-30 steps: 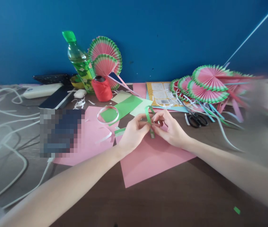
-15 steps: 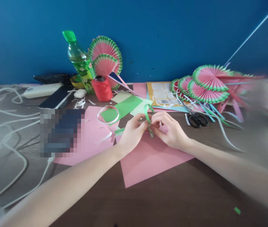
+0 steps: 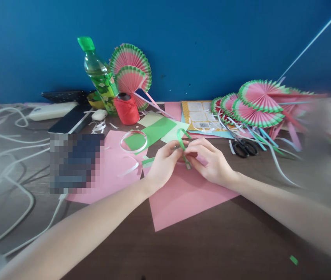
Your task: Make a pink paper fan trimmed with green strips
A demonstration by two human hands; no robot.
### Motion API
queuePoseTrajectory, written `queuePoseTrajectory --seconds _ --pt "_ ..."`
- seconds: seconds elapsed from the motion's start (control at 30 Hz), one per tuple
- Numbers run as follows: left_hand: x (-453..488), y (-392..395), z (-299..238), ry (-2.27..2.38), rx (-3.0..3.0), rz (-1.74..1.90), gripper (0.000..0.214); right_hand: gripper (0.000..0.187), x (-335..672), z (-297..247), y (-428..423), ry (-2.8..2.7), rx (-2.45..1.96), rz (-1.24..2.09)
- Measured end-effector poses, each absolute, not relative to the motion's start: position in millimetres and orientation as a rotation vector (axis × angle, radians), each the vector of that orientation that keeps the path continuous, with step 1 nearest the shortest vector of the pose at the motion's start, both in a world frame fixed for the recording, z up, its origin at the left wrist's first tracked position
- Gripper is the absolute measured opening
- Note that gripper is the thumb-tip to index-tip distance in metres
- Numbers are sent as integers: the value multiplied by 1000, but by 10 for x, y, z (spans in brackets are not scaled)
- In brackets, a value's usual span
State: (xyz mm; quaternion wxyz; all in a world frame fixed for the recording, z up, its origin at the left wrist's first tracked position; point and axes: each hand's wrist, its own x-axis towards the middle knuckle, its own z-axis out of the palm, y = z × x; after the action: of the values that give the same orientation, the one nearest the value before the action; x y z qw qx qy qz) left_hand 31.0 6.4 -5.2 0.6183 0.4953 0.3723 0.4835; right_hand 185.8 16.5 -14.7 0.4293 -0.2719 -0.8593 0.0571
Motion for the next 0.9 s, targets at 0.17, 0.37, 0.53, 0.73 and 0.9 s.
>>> queuePoseTrajectory --seconds 0.17,0.37,0.53,0.73,0.9 --pt "306 67 -47 866 1190 1101 16 18 1851 -148 169 -2151 -652 126" --pt "308 65 -41 867 1203 1101 18 16 1851 -145 171 -2143 -610 125" --pt "303 70 -56 852 1207 1098 21 16 1855 -138 178 -2130 -609 147" --pt "300 74 -64 850 1231 1101 21 15 1868 -154 182 -2130 -646 166" --pt "298 66 -58 859 1240 1105 18 18 1867 -169 188 -2142 -638 155"
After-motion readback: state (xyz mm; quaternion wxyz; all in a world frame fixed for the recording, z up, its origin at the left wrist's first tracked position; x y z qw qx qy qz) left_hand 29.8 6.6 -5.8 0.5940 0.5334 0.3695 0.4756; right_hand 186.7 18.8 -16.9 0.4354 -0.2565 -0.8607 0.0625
